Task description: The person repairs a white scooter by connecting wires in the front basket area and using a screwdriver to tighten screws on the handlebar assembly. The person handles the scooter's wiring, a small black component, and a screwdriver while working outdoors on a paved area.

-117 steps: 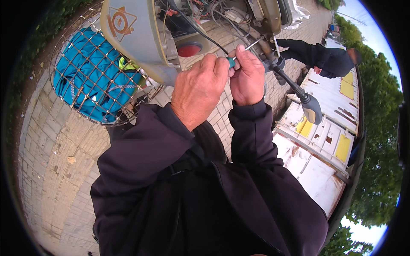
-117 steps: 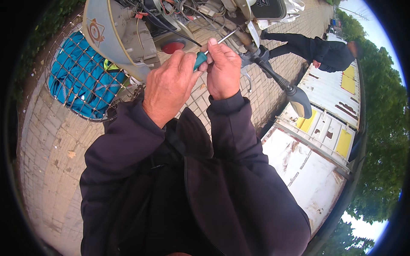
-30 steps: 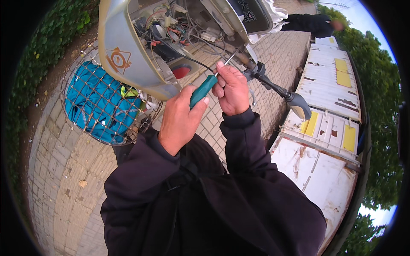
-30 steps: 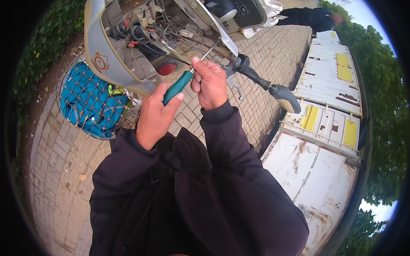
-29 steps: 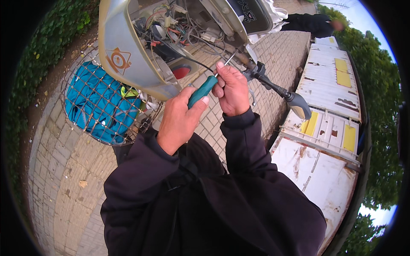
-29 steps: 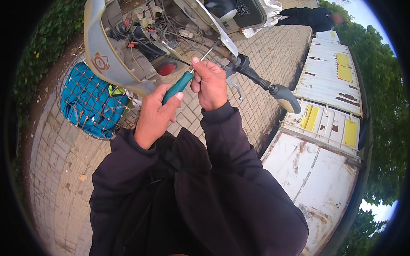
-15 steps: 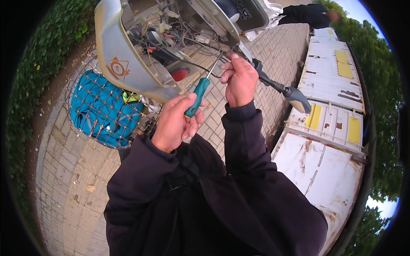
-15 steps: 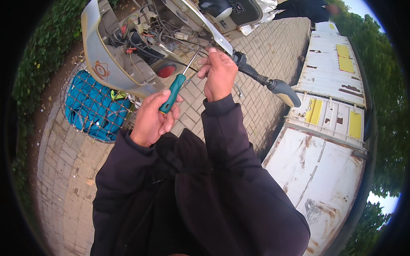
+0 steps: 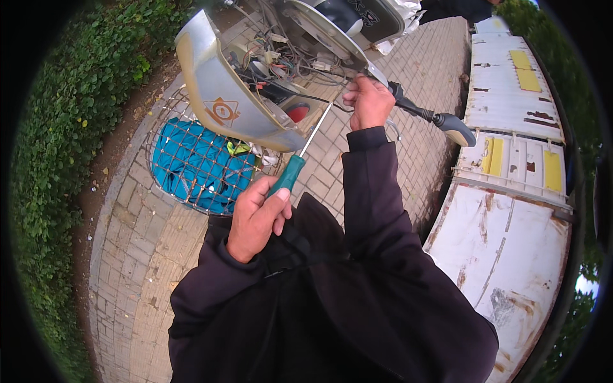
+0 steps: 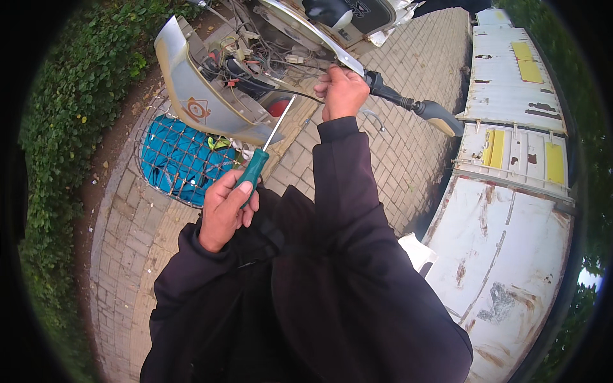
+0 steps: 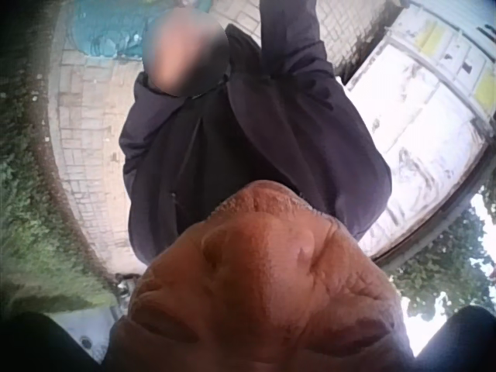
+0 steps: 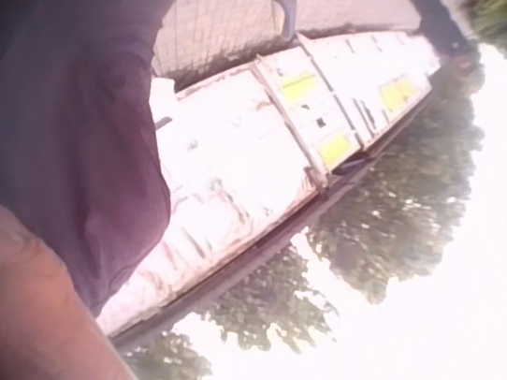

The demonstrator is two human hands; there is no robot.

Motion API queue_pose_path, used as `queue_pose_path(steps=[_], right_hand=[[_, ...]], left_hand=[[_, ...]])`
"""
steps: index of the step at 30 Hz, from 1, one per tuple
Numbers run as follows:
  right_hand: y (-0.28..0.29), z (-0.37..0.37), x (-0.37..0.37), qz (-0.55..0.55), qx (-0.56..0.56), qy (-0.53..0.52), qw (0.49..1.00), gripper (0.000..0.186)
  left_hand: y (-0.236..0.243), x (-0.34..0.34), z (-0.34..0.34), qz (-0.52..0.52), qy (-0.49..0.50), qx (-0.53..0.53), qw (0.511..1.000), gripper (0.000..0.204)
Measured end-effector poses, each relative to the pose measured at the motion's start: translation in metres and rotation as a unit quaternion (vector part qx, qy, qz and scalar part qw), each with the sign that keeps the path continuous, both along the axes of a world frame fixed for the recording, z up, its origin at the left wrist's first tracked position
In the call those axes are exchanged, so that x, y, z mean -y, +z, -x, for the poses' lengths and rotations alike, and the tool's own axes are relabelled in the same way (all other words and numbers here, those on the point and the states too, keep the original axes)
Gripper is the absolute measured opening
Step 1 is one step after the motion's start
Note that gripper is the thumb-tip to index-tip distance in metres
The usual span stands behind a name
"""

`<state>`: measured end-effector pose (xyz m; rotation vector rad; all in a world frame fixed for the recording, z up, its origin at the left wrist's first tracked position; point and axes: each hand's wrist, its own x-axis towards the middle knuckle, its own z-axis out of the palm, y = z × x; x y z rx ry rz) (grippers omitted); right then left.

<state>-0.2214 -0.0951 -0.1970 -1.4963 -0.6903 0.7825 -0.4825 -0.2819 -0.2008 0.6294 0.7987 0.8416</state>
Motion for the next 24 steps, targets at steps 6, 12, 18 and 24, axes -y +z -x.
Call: queue_pose_path(steps=[6,12,18,24], right_hand=[[-0.013,0.012,-0.003,-0.048,0.005,-0.062,0.997,0.012],[-0.020,0.020,-0.007,-0.092,0.039,-0.113,0.989,0.014],[-0.026,0.022,-0.011,-0.090,0.099,-0.104,0.986,0.019],[-0.007,0.031,0.017,-0.043,0.012,-0.061,0.997,0.015]], left_hand=[[0.011,0.008,0.035,0.013,0.012,-0.028,0.999,0.018],[0.015,0.018,0.051,0.026,0.053,-0.031,0.998,0.017],[0.011,0.037,0.071,0.037,0.110,-0.077,0.990,0.018],[-0.007,0.036,0.113,0.037,0.114,-0.080,0.989,0.022]])
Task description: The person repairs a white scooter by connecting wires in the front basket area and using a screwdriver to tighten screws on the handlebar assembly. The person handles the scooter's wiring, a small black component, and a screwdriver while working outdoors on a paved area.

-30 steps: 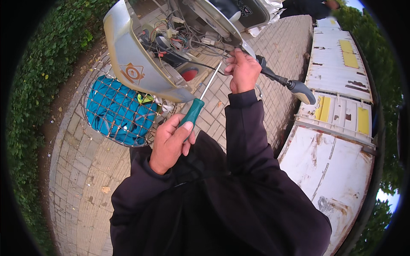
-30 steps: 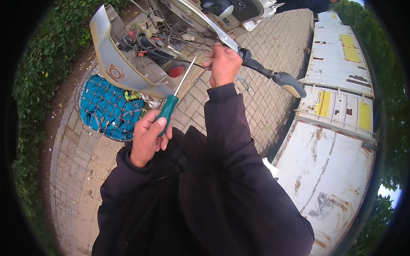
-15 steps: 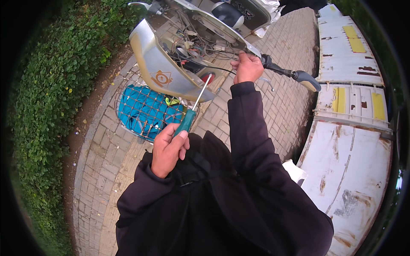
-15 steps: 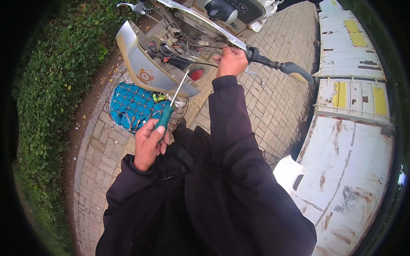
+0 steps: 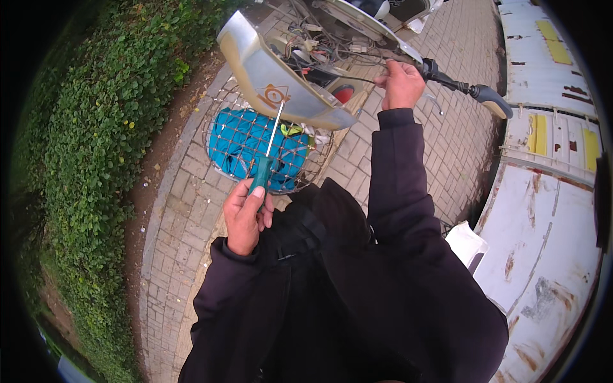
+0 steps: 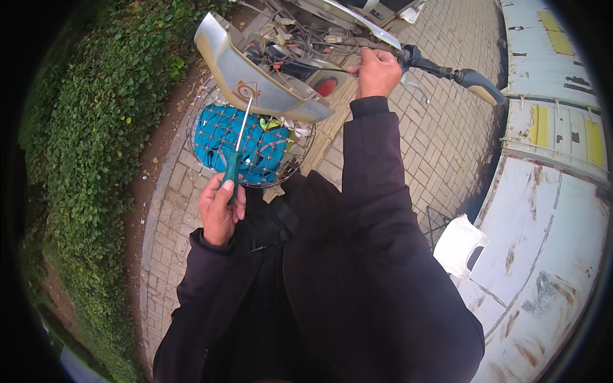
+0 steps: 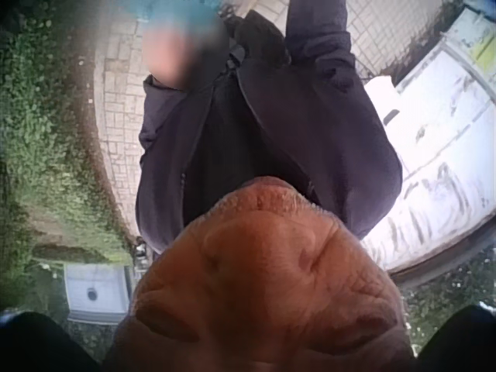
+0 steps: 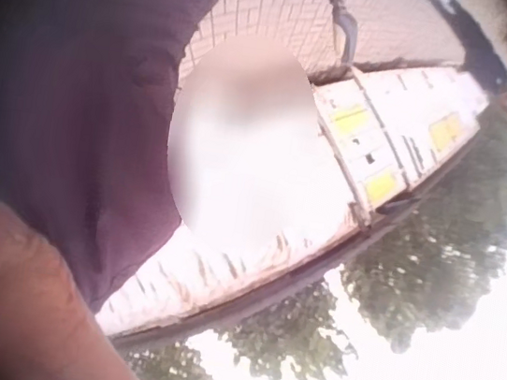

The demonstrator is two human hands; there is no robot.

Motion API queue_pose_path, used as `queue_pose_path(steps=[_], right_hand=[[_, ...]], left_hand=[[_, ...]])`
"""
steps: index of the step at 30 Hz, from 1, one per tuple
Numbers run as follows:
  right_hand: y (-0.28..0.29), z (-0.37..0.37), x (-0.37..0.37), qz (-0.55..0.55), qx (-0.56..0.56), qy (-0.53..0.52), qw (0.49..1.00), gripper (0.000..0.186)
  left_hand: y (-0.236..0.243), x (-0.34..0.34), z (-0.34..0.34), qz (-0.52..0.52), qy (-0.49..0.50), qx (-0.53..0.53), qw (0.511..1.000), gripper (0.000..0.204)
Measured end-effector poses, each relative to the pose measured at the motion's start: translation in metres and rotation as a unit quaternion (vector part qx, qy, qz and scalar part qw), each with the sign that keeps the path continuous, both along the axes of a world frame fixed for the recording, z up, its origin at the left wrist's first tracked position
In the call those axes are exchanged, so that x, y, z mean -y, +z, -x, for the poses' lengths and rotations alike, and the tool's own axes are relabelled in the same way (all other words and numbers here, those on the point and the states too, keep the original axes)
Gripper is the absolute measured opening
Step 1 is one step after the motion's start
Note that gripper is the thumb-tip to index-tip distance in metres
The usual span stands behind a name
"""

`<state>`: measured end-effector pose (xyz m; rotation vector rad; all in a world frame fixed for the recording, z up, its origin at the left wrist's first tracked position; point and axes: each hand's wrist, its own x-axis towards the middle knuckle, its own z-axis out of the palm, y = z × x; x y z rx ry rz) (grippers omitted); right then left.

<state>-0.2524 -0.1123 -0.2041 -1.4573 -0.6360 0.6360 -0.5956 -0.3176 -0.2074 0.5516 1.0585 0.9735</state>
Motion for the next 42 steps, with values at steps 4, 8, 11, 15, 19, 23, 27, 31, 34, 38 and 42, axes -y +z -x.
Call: queue_pose_path(steps=[4,8,11,15,19,23,27,31,34,38,42], right_hand=[[0.027,0.046,0.080,-0.008,-0.032,0.117,0.993,0.011],[0.005,0.121,0.147,0.061,-0.098,0.307,0.945,0.008],[-0.010,0.142,0.157,0.127,-0.102,0.297,0.941,0.010],[0.001,0.119,0.165,0.083,-0.130,0.257,0.954,0.015],[0.013,0.064,0.172,0.068,-0.174,0.244,0.952,0.027],[0.000,0.026,0.179,0.015,-0.248,0.247,0.937,0.039],[-0.015,-0.014,0.176,-0.015,-0.309,0.270,0.912,0.043],[-0.030,-0.062,0.166,-0.024,-0.380,0.316,0.869,0.044],[-0.044,-0.101,0.162,0.018,-0.423,0.339,0.840,0.035],[-0.070,-0.152,0.164,0.103,-0.430,0.385,0.810,0.026],[-0.115,-0.204,0.172,0.238,-0.352,0.322,0.846,0.018]], left_hand=[[-0.006,-0.006,0.052,-0.043,0.021,0.017,0.999,0.024],[-0.014,-0.017,0.099,-0.017,0.036,0.000,0.999,0.026],[-0.018,-0.019,0.116,-0.019,0.034,0.018,0.999,0.028],[-0.023,-0.019,0.118,-0.054,0.001,0.013,0.998,0.031],[-0.029,-0.021,0.106,-0.050,-0.005,0.026,0.998,0.032],[-0.030,-0.019,0.087,-0.058,0.002,0.005,0.998,0.033],[-0.025,-0.016,0.057,-0.074,0.046,-0.041,0.995,0.036],[-0.017,-0.006,0.012,-0.109,0.120,-0.089,0.983,0.037],[-0.008,0.010,-0.031,-0.108,0.187,-0.115,0.969,0.040],[0.005,0.028,-0.090,-0.115,0.217,-0.119,0.962,0.043],[0.005,0.038,-0.132,-0.128,0.198,-0.098,0.967,0.043]])
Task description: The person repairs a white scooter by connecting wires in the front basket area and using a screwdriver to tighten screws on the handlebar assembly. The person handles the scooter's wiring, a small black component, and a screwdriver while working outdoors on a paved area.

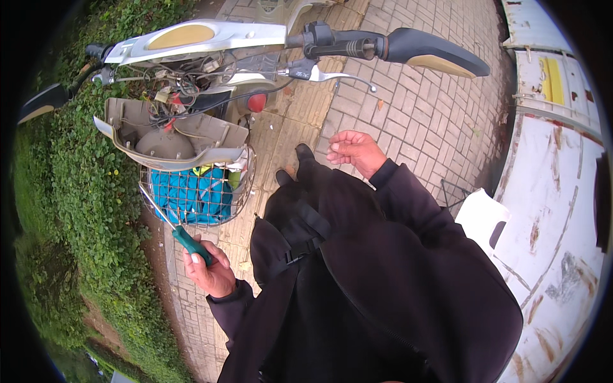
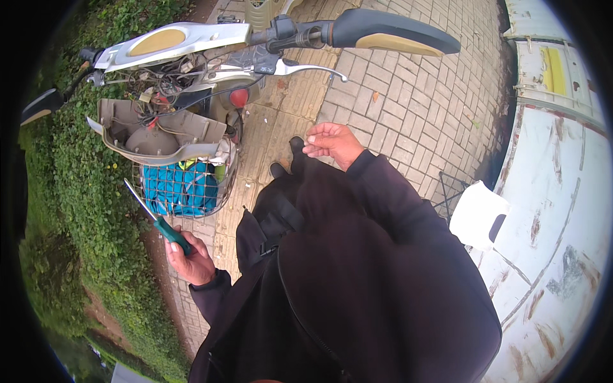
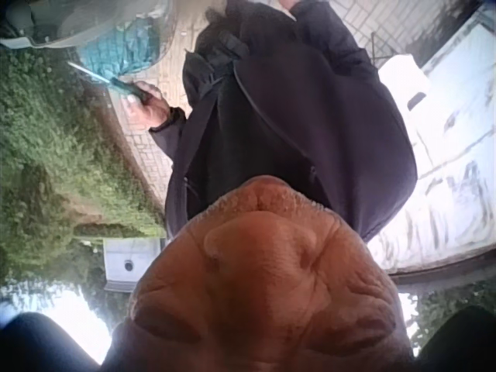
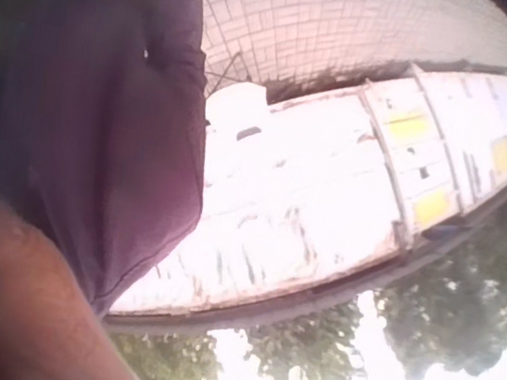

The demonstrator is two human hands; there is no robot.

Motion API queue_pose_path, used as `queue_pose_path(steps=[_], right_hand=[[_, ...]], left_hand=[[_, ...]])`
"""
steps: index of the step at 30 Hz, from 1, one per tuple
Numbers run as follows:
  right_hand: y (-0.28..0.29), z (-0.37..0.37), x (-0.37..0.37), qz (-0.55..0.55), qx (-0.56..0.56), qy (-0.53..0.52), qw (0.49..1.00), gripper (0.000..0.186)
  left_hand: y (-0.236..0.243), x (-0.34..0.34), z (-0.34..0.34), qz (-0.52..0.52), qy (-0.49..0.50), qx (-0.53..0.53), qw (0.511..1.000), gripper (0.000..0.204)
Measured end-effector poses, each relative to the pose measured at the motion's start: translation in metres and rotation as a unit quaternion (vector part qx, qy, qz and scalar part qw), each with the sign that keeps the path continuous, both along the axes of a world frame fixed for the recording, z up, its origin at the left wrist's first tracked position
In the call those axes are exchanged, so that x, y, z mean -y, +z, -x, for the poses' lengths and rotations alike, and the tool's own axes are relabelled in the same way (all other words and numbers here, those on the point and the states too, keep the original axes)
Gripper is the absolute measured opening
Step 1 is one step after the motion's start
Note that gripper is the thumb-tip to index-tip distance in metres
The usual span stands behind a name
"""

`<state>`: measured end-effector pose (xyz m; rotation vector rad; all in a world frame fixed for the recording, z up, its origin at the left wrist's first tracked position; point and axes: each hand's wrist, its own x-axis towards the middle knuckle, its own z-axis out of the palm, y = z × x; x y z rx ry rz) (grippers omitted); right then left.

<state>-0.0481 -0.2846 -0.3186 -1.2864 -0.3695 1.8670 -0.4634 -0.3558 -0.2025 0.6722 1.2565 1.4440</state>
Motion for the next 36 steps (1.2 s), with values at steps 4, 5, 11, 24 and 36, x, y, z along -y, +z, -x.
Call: queue_pose_path(steps=[4,5,11,24,36], right_hand=[[-0.043,-0.072,0.017,0.052,0.062,-0.084,0.993,0.014],[-0.050,-0.092,0.020,0.075,0.069,-0.097,0.990,0.013],[-0.093,-0.183,-0.044,0.055,0.076,-0.093,0.991,0.014],[-0.178,-0.252,-0.247,0.107,0.111,0.177,0.972,0.012],[-0.266,-0.158,-0.392,0.059,0.142,0.339,0.928,0.010]], left_hand=[[-0.024,0.001,-0.023,-0.015,-0.082,-0.001,0.997,0.043],[-0.030,0.006,-0.030,-0.017,-0.098,-0.011,0.995,0.043],[-0.039,0.049,-0.088,0.103,-0.069,-0.118,0.985,0.029],[-0.157,0.176,-0.347,0.326,0.167,-0.041,0.929,0.016],[-0.170,0.139,-0.533,0.369,0.429,-0.039,0.824,0.022]])
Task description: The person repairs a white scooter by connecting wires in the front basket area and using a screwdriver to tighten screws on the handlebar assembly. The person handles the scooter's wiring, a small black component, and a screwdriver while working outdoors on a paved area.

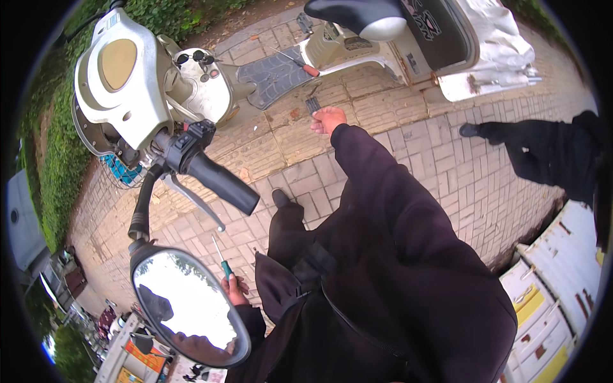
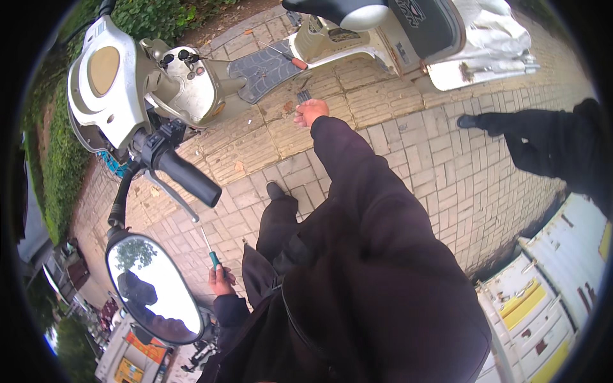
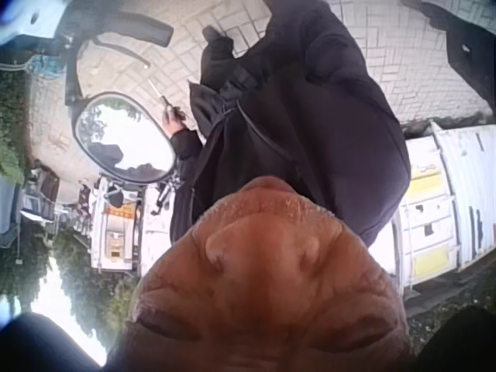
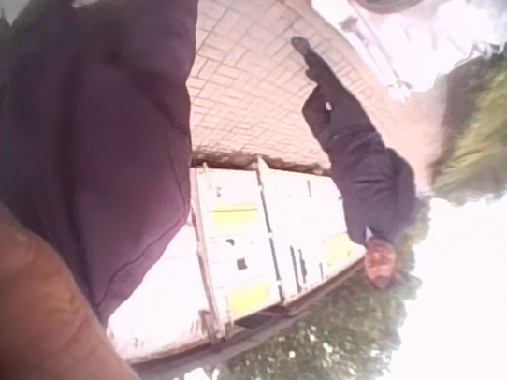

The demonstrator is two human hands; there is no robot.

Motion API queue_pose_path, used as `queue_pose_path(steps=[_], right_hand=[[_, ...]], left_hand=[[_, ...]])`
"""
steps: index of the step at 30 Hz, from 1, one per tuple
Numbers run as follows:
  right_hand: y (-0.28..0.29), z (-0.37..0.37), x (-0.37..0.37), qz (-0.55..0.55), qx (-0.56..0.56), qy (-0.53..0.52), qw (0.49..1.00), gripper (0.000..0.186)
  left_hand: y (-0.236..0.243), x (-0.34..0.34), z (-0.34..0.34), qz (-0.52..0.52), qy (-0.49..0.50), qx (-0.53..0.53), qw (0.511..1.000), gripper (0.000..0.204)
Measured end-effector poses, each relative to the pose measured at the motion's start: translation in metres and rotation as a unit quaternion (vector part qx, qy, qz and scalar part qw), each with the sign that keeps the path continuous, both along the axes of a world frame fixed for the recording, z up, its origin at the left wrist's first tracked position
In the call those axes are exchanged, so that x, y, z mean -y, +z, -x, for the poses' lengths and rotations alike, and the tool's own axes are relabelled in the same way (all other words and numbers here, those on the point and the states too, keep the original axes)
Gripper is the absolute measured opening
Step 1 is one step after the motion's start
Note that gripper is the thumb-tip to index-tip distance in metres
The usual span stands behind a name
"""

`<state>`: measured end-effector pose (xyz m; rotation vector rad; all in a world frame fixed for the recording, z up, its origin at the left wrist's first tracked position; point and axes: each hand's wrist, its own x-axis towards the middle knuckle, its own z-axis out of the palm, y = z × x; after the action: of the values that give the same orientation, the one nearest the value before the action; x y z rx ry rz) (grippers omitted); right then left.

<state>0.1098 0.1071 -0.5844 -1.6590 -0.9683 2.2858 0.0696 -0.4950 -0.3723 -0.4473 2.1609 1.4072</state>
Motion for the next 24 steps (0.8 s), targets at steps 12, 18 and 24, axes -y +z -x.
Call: queue_pose_path(steps=[12,18,24], right_hand=[[-0.142,0.145,-0.111,-0.149,-0.033,0.118,0.981,0.013],[-0.187,0.195,-0.115,-0.213,0.012,0.182,0.960,0.012],[-0.199,0.139,-0.108,-0.055,-0.146,0.048,0.987,0.018]], left_hand=[[0.052,-0.083,-0.267,0.183,0.305,0.079,0.931,0.027],[0.039,-0.138,-0.271,0.153,0.308,0.063,0.937,0.027],[0.036,-0.157,-0.251,0.120,0.285,0.065,0.949,0.026]])
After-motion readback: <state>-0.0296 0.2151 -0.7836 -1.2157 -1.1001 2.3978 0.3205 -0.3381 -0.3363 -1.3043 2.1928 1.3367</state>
